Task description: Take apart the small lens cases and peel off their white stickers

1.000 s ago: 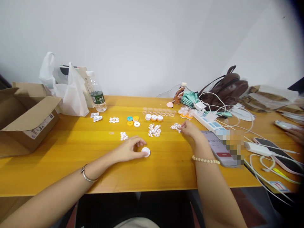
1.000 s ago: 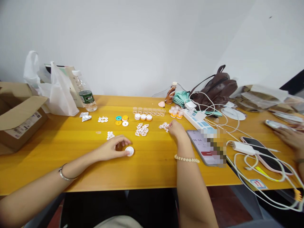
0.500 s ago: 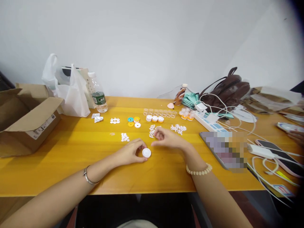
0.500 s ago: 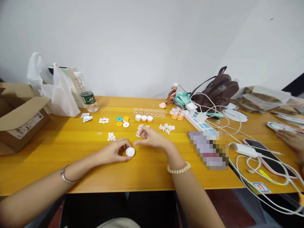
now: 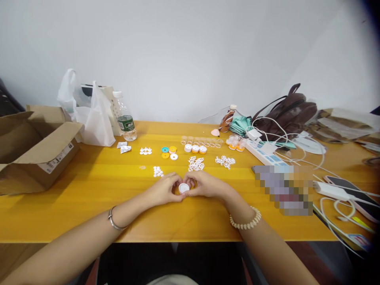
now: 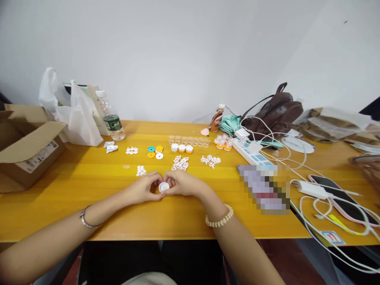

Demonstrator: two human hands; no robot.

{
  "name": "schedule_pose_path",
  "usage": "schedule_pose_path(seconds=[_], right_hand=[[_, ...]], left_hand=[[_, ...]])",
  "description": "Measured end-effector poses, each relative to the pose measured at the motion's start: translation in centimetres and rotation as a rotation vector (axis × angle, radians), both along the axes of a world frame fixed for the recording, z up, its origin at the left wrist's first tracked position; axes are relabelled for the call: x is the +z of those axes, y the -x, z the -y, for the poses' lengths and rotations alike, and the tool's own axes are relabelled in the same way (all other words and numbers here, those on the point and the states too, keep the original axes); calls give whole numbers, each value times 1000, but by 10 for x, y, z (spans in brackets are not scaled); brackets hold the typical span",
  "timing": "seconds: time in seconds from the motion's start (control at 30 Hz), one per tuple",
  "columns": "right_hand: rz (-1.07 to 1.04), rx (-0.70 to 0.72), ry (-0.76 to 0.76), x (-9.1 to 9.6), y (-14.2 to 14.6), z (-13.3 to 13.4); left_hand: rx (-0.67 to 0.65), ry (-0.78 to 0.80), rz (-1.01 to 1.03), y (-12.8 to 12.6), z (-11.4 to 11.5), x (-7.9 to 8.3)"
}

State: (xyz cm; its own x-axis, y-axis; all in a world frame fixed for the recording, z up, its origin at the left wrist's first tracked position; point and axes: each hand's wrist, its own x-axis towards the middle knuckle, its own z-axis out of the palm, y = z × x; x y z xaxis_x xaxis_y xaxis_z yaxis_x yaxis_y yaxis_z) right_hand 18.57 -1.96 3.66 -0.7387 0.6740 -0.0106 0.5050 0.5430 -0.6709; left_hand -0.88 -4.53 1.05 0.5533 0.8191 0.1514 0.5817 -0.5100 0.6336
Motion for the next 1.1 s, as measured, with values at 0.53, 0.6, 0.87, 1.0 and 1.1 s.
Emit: schedule_pose_path(seconds=[0.53,0.6,0.87,1.0,1.1], right_hand=[[-200,-858,-354,11,-56,-62],[-25,-894,-381,10,-65,-75],[295,-865,-376,-1,-71,-107],[316,-843,-369,-4,-70,-111],[304,-871,-378,-4,-71,-110]], left_hand=[[-37,-34,15,-2,1,0],[-41,-39,13,-1,1,0],[-55,-38,13,0,0,-2],[-54,-41,11,0,1,-1],[-61,-35,11,0,1,0]])
